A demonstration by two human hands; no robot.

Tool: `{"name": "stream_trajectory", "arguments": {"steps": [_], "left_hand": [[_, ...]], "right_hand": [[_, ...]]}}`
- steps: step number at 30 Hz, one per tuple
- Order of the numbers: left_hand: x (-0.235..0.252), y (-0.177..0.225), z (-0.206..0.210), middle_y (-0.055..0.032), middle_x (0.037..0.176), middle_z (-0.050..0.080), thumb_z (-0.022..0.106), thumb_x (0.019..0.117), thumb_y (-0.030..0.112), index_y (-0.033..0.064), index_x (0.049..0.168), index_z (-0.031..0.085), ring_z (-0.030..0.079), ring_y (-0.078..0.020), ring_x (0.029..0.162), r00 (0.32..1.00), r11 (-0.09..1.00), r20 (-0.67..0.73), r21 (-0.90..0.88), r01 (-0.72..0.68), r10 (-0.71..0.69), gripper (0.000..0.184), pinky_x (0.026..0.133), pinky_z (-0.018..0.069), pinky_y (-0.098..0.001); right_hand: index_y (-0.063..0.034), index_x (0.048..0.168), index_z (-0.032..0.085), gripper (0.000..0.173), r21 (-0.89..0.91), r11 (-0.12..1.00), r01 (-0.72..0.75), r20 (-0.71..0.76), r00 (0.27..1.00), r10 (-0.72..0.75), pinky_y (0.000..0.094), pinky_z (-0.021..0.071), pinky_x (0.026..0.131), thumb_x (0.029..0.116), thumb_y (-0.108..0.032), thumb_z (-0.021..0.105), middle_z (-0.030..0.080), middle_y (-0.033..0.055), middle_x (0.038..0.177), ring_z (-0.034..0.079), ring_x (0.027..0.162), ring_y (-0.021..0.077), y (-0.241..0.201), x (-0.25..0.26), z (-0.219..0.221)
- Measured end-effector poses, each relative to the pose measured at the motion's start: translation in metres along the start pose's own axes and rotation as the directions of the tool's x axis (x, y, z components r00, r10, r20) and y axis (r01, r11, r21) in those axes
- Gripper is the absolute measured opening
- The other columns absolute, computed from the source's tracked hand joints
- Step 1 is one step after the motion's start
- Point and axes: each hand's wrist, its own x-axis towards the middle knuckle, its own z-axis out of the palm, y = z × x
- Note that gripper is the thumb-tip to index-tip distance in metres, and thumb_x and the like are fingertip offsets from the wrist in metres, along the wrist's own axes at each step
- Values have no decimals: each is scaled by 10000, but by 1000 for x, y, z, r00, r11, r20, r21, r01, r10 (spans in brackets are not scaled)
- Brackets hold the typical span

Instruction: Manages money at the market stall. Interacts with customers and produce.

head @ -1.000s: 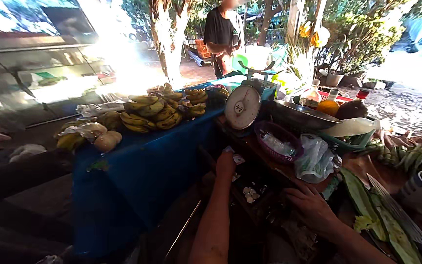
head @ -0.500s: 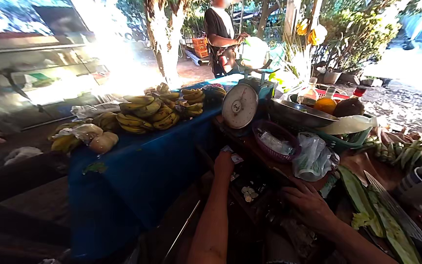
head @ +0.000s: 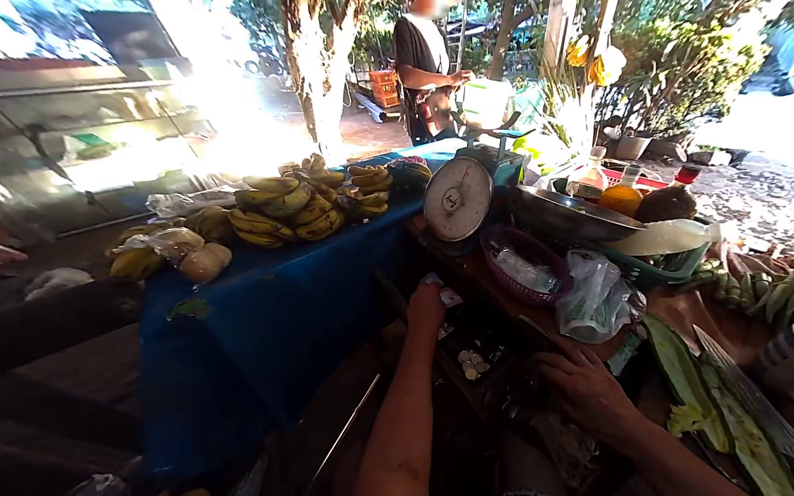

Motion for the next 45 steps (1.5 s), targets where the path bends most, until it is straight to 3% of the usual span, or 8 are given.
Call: {"name": "stream_trajectory", "arguments": {"steps": [16,25,45], "left_hand": [[2,1,0,-211,1365,590,524,983,34,50,1293,647,598,-364,1261,1000,1000,25,21,18,-19,335,1030,512,-518],[0,-1,0,-227,1355,591,537,973,27,29,1292,643,600,-381,1253,1000,1000,15,-17,15,-15,336,1023,514,-541],[1,-1,0,-212,1361,592,529,981,35,40,1281,651,607,-365,1248,1000,1000,23,0,14,-14,324,1022,519,-521]], "right_hand": [[-203,1031,756,260,-16,1000,4,-11,1000,-5,520,455,1091,980,-270,510,729,-31,1234,562,1340,313,0,0,2],[-176,1030,767,287,24,1000,6,-26,1000,-5,574,469,1051,976,-257,498,736,2,1226,585,1309,350,0,1,2],[-188,1033,763,282,5,1000,4,-14,1000,-4,543,457,1079,979,-256,495,732,-16,1232,573,1326,331,-1,1,1]]}}
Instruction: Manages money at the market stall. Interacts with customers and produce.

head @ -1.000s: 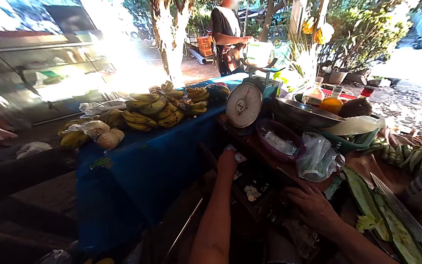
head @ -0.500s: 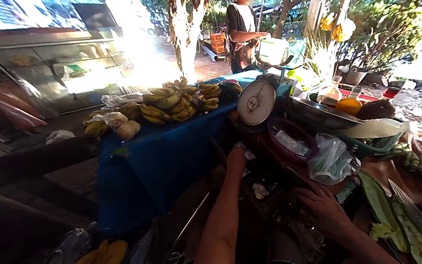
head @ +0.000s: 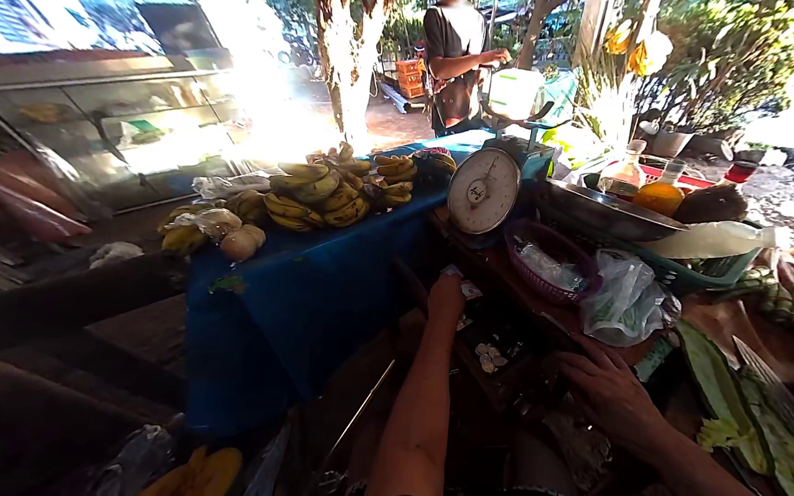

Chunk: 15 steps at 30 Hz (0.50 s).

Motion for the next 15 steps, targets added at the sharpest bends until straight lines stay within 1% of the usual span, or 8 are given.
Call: {"name": "stream_trajectory", "arguments": {"steps": [5,7,10,12,15], "left_hand": [[-1,0,0,-214,1375,584,534,981,36,40,1296,644,595,-362,1268,1000,1000,-6,-21,-17,17,334,1039,508,-519],[-1,-2,1,-216,1375,587,544,974,40,42,1298,646,599,-369,1263,999,999,-19,-37,-28,27,339,1032,514,-528],[-1,-3,5,-220,1360,598,580,962,48,41,1280,659,605,-382,1250,998,997,-47,-62,-41,38,328,1014,524,-546],[-1,-4,4,-214,1371,592,582,958,44,48,1291,653,601,-378,1257,999,997,-43,-71,-37,34,341,1015,524,-547],[0,-4,3,-209,1352,602,565,950,20,51,1288,653,597,-361,1263,997,994,-55,-101,-50,45,350,1025,518,-531]], "right_hand": [[-188,1030,770,293,20,1000,-4,-17,1000,4,552,458,1068,979,-255,489,740,-10,1217,580,1315,343,0,0,1],[-191,1034,776,315,29,999,-13,-19,1000,14,564,459,1059,981,-263,474,742,-6,1216,586,1308,347,-1,0,2],[-171,1032,785,342,55,998,-7,-15,1000,8,595,464,1037,977,-265,461,744,16,1205,592,1290,378,0,-1,0],[-167,1046,783,351,61,998,-4,6,1000,3,603,447,1044,985,-260,450,738,18,1221,575,1305,390,1,-1,-1],[-172,1046,783,346,47,999,-5,8,1000,5,600,444,1052,986,-259,453,740,14,1220,572,1310,390,1,-1,-2]]}}
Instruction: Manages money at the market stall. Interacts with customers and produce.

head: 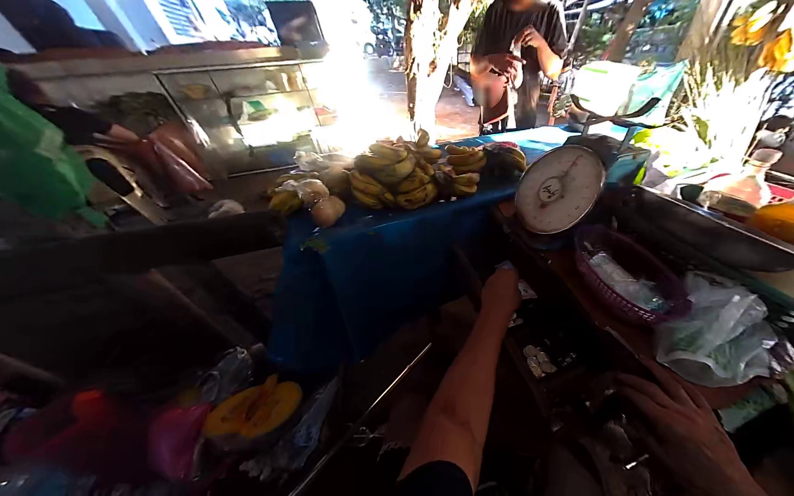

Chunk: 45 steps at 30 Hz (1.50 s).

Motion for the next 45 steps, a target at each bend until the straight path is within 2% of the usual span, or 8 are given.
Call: {"name": "stream_trajectory", "arguments": {"steps": [5,8,11,13,21,29,33,45], "left_hand": [[5,-9,-7,-198,1310,648,491,1016,63,23,1264,669,602,-335,1271,999,990,-32,-136,-45,41,307,1091,471,-499],[11,-13,-19,-201,1304,656,519,1027,97,-4,1289,656,639,-289,1215,1000,925,9,-380,8,-5,312,1073,488,-450],[17,-22,-30,-236,1244,647,606,1003,30,-66,1292,604,702,-247,1021,992,647,46,-754,110,-116,304,925,579,-367],[19,-29,-40,-233,1228,644,639,985,15,-74,1298,588,699,-248,994,986,469,30,-877,105,-165,329,889,593,-367],[19,-41,-68,-168,1147,633,508,973,-112,-62,1292,535,691,-208,948,974,-9,5,-1000,3,-228,324,869,590,-341],[21,-52,-68,-190,1234,588,493,946,-134,-56,1346,503,659,-223,958,970,-5,8,-1000,7,-243,408,860,580,-352],[34,-58,-87,-228,1346,529,473,929,-180,-75,1384,469,638,-256,1064,954,-11,-4,-1000,-8,-300,467,907,570,-364],[33,-86,-161,-228,1275,557,512,920,-184,-76,1347,504,641,-247,1003,873,132,-166,-984,-118,-459,441,854,581,-350]], "right_hand": [[-177,1039,784,355,-9,1000,4,-22,1000,-4,581,447,1050,986,-265,444,743,6,1209,575,1308,374,1,-1,2],[-177,1022,785,354,-24,1000,9,-58,998,-10,578,457,1037,983,-266,445,750,8,1195,595,1285,372,1,-2,4],[-186,1035,782,351,-26,1000,5,-53,999,-6,570,457,1043,993,-272,444,748,-1,1198,595,1287,364,1,-1,3],[-195,1044,779,347,-29,1000,0,-45,999,-1,557,460,1046,1003,-273,443,747,-15,1202,592,1295,350,0,0,2],[-205,1042,780,355,-15,1000,-25,-25,999,24,552,460,1032,1003,-294,439,746,-30,1204,595,1292,332,-1,5,4],[-93,1099,765,244,93,994,-58,194,980,39,669,394,1046,962,-135,567,722,100,1263,529,1332,474,-5,13,-19],[-96,1121,758,249,87,994,-58,210,977,39,635,380,1079,997,-147,548,711,99,1287,527,1344,447,-3,12,-19],[-116,1151,748,264,102,992,-73,210,976,50,559,339,1143,1040,-191,521,701,73,1307,510,1375,374,-4,12,-17]]}}
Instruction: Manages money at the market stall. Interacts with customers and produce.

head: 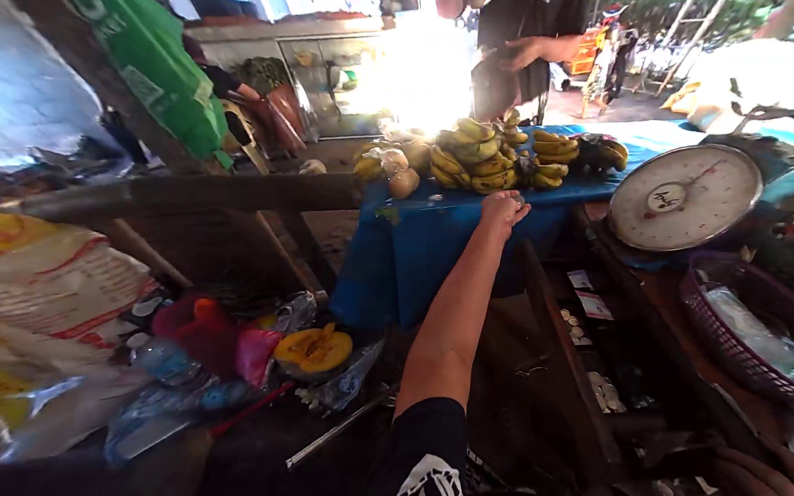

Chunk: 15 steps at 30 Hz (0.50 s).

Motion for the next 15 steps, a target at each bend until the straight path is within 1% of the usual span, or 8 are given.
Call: {"name": "stream_trajectory", "arguments": {"steps": [4,6,9,11,13,15], "left_hand": [[4,19,-4,-222,1329,559,534,922,-166,-74,1353,518,655,-231,1015,995,995,25,43,-94,93,441,852,586,-329],[5,28,-5,-213,1256,589,564,916,-159,-72,1322,543,665,-223,962,991,989,20,65,-132,131,416,821,594,-328],[4,39,-4,-199,1269,587,556,902,-167,-56,1326,543,668,-217,972,988,983,25,100,-155,153,438,823,595,-322],[3,44,-4,-203,1291,576,556,897,-174,-55,1332,541,665,-222,999,986,981,18,98,-168,167,451,841,593,-322],[2,46,-4,-197,1270,579,562,899,-174,-51,1327,542,667,-213,980,985,981,-1,92,-172,173,446,829,595,-313],[2,49,-4,-194,1287,570,559,911,-164,-46,1336,537,667,-212,993,986,982,1,89,-169,170,441,835,597,-312]], "right_hand": [[-112,1152,751,270,-20,1000,-19,14,1000,19,578,349,1125,1035,-182,518,702,74,1309,508,1375,391,2,-3,-1],[-104,1137,757,267,-26,999,-23,12,1000,24,608,369,1096,1020,-163,525,709,85,1297,516,1361,423,2,-4,-1],[-84,1131,760,265,-7,1000,-21,19,1000,21,662,381,1059,995,-162,545,708,107,1290,518,1339,472,3,-7,-3],[-75,1125,761,266,1,1000,-20,8,1000,20,668,384,1051,985,-164,554,713,113,1279,524,1328,483,3,-7,-3],[-83,1103,768,263,-6,1000,-14,-13,1000,14,656,395,1047,977,-165,552,723,104,1257,534,1319,474,3,-7,-3],[-89,1098,771,264,-13,1000,-12,-25,1000,12,642,401,1047,981,-169,548,725,97,1255,539,1317,465,2,-7,-2]]}}
